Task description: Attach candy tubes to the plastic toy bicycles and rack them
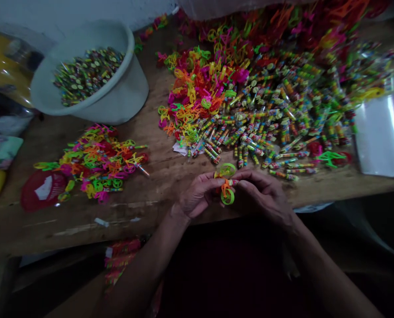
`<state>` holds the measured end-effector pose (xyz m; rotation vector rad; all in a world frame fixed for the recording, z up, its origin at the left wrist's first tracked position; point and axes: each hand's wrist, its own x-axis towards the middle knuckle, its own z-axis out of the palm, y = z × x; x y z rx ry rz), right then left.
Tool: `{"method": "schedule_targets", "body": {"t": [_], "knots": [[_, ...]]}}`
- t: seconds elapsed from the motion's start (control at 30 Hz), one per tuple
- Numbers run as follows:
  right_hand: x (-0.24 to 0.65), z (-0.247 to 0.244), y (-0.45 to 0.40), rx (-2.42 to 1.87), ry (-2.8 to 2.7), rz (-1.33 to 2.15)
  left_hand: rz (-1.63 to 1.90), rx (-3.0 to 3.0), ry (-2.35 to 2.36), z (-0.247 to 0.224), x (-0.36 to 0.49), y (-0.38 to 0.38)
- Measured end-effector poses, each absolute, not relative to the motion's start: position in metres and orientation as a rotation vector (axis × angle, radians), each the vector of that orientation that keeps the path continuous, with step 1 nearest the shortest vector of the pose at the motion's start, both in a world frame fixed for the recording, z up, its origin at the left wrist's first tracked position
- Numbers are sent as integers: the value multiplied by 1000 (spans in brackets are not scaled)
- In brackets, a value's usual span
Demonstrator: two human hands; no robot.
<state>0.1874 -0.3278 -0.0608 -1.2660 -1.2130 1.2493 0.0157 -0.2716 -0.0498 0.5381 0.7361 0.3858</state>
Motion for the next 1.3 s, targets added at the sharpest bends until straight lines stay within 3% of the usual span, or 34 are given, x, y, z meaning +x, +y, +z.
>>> {"method": "schedule_targets", "body": {"t": [0.13,0.5,0.93,1.03,1.17,1.3], "knots": [[185,-74,-333,-1251,-1050,1364,334,561,739,-48,15,-272],[183,-60,-336,-1414,-1539,927,337,619,904,-55,16,-275],[162,-59,-317,-1345,-1651,905,521,1031,1251,-41,-16,-269],[156,-62,-301,-1427,-1664,679,689,1254,1634,-27,-69,-245],[150,-71,-281,-1699,-1812,301,644,1882,2188,-17,-127,-217],[137,-79,-268,-1837,-1997,104,817,2334,2266,-21,-121,-208]]}}
